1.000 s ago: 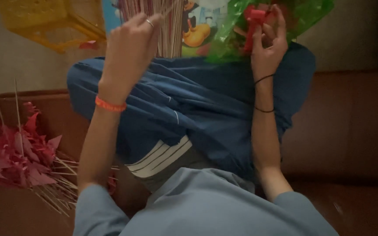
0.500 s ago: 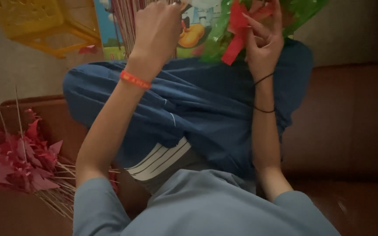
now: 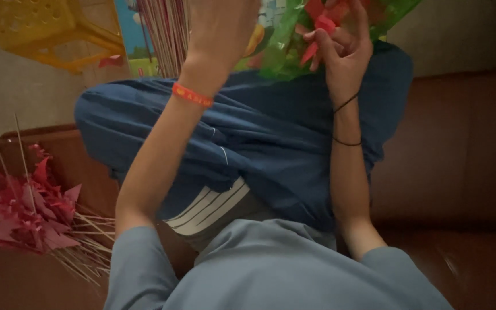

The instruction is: Assembling paper flowers by attaching red paper petals to wooden sticks.

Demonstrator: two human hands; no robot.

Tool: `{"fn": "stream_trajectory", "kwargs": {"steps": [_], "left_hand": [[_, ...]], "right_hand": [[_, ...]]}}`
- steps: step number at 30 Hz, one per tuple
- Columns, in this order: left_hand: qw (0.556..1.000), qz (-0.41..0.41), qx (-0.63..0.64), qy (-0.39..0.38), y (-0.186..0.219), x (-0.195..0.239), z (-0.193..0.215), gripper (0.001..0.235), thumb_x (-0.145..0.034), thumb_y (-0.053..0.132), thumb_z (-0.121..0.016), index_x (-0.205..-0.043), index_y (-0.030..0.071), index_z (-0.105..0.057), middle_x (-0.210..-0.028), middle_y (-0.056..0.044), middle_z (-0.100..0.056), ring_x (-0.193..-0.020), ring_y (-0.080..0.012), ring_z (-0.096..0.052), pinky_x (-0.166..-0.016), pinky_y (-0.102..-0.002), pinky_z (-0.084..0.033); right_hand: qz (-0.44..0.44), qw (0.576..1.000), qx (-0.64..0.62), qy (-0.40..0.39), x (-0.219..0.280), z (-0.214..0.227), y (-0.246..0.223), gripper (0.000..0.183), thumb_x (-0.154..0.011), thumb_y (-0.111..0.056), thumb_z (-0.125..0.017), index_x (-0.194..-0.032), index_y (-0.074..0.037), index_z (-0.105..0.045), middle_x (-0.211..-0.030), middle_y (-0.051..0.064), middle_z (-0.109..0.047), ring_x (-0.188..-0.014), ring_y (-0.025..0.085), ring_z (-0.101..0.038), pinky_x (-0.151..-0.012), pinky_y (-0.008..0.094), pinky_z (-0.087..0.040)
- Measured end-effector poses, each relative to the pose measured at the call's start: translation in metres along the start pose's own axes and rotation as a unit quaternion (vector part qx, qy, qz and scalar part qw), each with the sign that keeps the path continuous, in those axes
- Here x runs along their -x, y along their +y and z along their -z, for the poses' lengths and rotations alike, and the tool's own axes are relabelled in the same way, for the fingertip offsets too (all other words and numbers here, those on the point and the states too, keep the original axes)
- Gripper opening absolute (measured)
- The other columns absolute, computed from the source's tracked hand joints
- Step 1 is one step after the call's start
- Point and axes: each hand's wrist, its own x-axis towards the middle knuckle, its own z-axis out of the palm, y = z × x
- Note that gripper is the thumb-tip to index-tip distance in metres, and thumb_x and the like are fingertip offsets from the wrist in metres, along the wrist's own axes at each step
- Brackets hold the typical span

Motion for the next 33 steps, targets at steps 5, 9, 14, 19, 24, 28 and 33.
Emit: {"fn": "stream_trajectory", "kwargs": {"steps": [5, 9, 14, 19, 24, 28, 33], "left_hand": [[0.991, 0.052, 0.123, 0.008, 0.048, 0.02, 0.027, 0.018, -0.104, 0.022, -0.07, -0.103, 0.004, -0.069, -0.097, -0.015, -0.065, -0.088, -0.0317, -0.067, -0.075, -0.041, -0.055], [0.972, 0.104, 0.21, 0.001, 0.075, 0.05, 0.032, 0.026, -0.103, 0.022, -0.071, -0.118, 0.001, -0.068, -0.111, -0.015, -0.065, -0.1, -0.0312, -0.067, -0.087, -0.04, -0.057], [0.966, 0.146, 0.209, 0.042, 0.079, 0.069, 0.027, 0.028, -0.101, 0.014, -0.073, -0.127, 0.004, -0.067, -0.121, -0.014, -0.066, -0.106, -0.0323, -0.069, -0.091, -0.039, -0.059], [0.954, 0.181, 0.237, -0.005, 0.075, 0.074, 0.032, 0.032, -0.099, 0.021, -0.078, -0.123, 0.003, -0.068, -0.115, -0.01, -0.068, -0.096, -0.0264, -0.073, -0.082, -0.035, -0.061], [0.957, 0.152, 0.244, -0.027, 0.063, 0.07, 0.034, 0.032, -0.098, 0.02, -0.077, -0.123, 0.002, -0.069, -0.11, -0.01, -0.068, -0.094, -0.0265, -0.073, -0.082, -0.035, -0.061], [0.958, 0.143, 0.243, -0.05, 0.055, 0.071, 0.033, 0.021, -0.1, 0.013, -0.075, -0.118, 0.003, -0.073, -0.106, -0.011, -0.07, -0.092, -0.0264, -0.074, -0.081, -0.035, -0.06], [0.929, 0.2, 0.306, -0.049, 0.048, 0.073, 0.041, 0.016, -0.099, 0.007, -0.072, -0.114, 0.001, -0.074, -0.106, -0.01, -0.074, -0.091, -0.0226, -0.078, -0.079, -0.032, -0.062]], "right_hand": [[0.095, 0.969, 0.229, -0.015, 0.009, -0.026, -0.028, 0.083, -0.111, -0.01, -0.085, -0.169, -0.021, -0.028, -0.074, 0.007, -0.072, -0.053, 0.015, -0.063, -0.05, 0.027, -0.052], [0.178, 0.933, 0.307, -0.055, 0.016, -0.041, -0.028, 0.091, -0.11, -0.012, -0.085, -0.172, -0.025, -0.02, -0.097, 0.01, -0.081, -0.077, 0.016, -0.079, -0.068, 0.028, -0.063], [0.162, 0.914, 0.361, -0.091, 0.019, -0.049, -0.021, 0.097, -0.103, -0.02, -0.084, -0.171, -0.013, -0.014, -0.108, 0.01, -0.078, -0.104, 0.023, -0.078, -0.091, 0.036, -0.064], [0.208, 0.9, 0.362, -0.123, 0.019, -0.055, -0.031, 0.102, -0.1, -0.028, -0.089, -0.169, -0.014, -0.015, -0.118, 0.017, -0.076, -0.104, 0.028, -0.076, -0.089, 0.038, -0.063], [0.199, 0.913, 0.317, -0.164, 0.019, -0.059, -0.038, 0.102, -0.1, -0.022, -0.081, -0.171, -0.015, -0.008, -0.114, 0.015, -0.075, -0.103, 0.029, -0.075, -0.09, 0.037, -0.061], [0.166, 0.933, 0.27, -0.171, 0.02, -0.057, -0.033, 0.089, -0.104, -0.014, -0.067, -0.167, -0.014, -0.004, -0.119, 0.013, -0.075, -0.108, 0.024, -0.076, -0.092, 0.033, -0.062], [0.158, 0.927, 0.324, -0.108, 0.011, -0.052, -0.027, 0.068, -0.103, 0.003, -0.064, -0.151, -0.041, -0.043, -0.15, 0.04, -0.039, -0.091, 0.021, -0.08, -0.077, 0.034, -0.064]]}}
